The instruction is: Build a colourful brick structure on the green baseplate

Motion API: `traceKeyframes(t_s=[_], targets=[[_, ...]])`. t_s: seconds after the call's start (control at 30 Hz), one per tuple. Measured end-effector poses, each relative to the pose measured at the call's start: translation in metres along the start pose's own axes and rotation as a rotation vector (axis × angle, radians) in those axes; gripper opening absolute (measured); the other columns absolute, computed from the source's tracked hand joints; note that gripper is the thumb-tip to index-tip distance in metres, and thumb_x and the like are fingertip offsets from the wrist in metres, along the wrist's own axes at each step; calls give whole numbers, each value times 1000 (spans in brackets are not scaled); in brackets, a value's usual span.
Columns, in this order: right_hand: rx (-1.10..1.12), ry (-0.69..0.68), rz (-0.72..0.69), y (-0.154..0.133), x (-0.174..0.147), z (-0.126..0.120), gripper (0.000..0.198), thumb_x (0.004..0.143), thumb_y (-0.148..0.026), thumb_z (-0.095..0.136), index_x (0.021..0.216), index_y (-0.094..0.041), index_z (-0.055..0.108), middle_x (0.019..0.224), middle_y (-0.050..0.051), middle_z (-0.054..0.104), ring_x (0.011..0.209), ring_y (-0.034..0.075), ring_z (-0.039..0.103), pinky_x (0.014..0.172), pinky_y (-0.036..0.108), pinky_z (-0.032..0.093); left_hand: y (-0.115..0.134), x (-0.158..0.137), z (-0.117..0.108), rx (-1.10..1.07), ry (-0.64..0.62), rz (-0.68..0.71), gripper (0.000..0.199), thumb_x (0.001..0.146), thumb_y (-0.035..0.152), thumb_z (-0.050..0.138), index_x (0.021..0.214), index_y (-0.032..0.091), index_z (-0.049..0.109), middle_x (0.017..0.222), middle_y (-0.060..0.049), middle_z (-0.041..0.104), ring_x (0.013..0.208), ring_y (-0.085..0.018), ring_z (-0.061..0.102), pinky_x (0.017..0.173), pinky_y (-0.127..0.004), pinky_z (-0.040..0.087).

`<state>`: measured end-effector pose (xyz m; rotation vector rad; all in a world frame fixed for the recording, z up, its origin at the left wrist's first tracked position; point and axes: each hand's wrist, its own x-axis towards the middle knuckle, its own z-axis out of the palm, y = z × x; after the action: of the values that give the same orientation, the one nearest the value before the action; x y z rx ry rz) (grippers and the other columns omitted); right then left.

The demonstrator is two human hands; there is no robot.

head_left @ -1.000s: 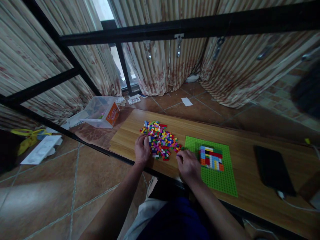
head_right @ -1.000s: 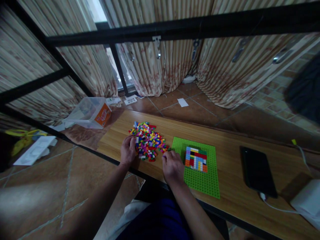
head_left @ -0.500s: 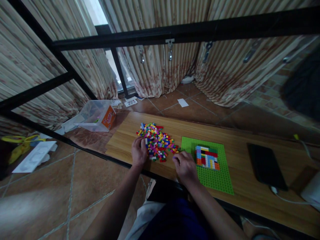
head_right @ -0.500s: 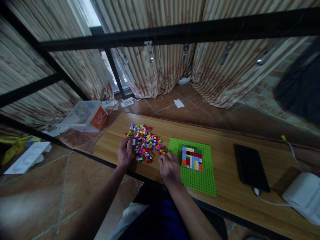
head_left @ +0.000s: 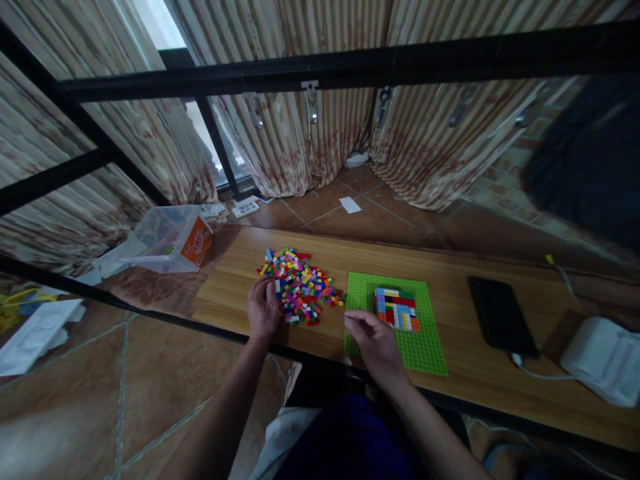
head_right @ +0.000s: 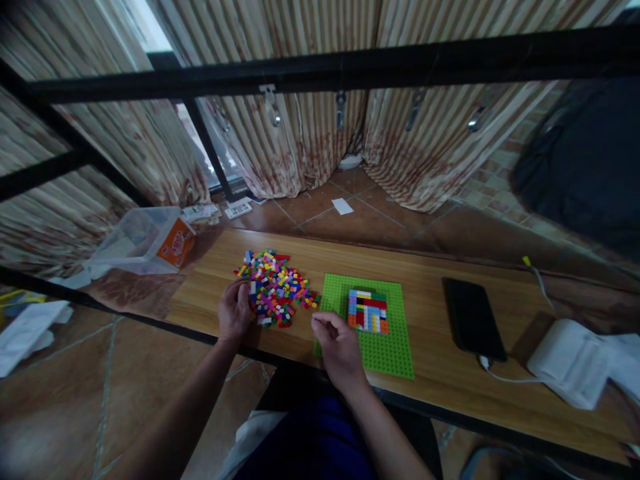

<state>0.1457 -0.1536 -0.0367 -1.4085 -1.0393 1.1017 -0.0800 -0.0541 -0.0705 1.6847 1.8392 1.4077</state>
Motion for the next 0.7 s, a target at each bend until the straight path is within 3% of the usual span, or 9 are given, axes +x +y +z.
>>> traceKeyframes(t_s=[0.13,0.33,0.5,0.7], targets=[[410,-22,218,-10,-9,-10,32,70,-44,77,94,-23,73,78,1,70,67,14,62,61,28,49,0,1,0,9,-1,-3,30,91,38,46,93,17,68,108,-12,67,106,-25,61,99,-40,46],[632,-56,354,-17,-15,-18,34,65,-36,84,95,-24,76,79,0,70,68,10,61,63,23,49,0,1,0,18,-14,6,30,91,38,46,92,17,68,107,-12,67,107,-25,61,100,-40,46],[644,-54,409,-18,-21,-29,31,60,-31,86,90,-23,77,79,0,70,67,10,60,63,23,51,0,2,0,22,-17,5,31,92,38,45,90,17,68,108,-12,67,107,-25,61,99,-39,46],[384,31,291,-1,-30,-55,28,63,-36,84,86,-23,76,81,2,70,65,13,60,61,27,52,0,2,0,37,-22,19,33,92,39,44,90,17,68,107,-12,67,107,-25,61,100,-40,46]])
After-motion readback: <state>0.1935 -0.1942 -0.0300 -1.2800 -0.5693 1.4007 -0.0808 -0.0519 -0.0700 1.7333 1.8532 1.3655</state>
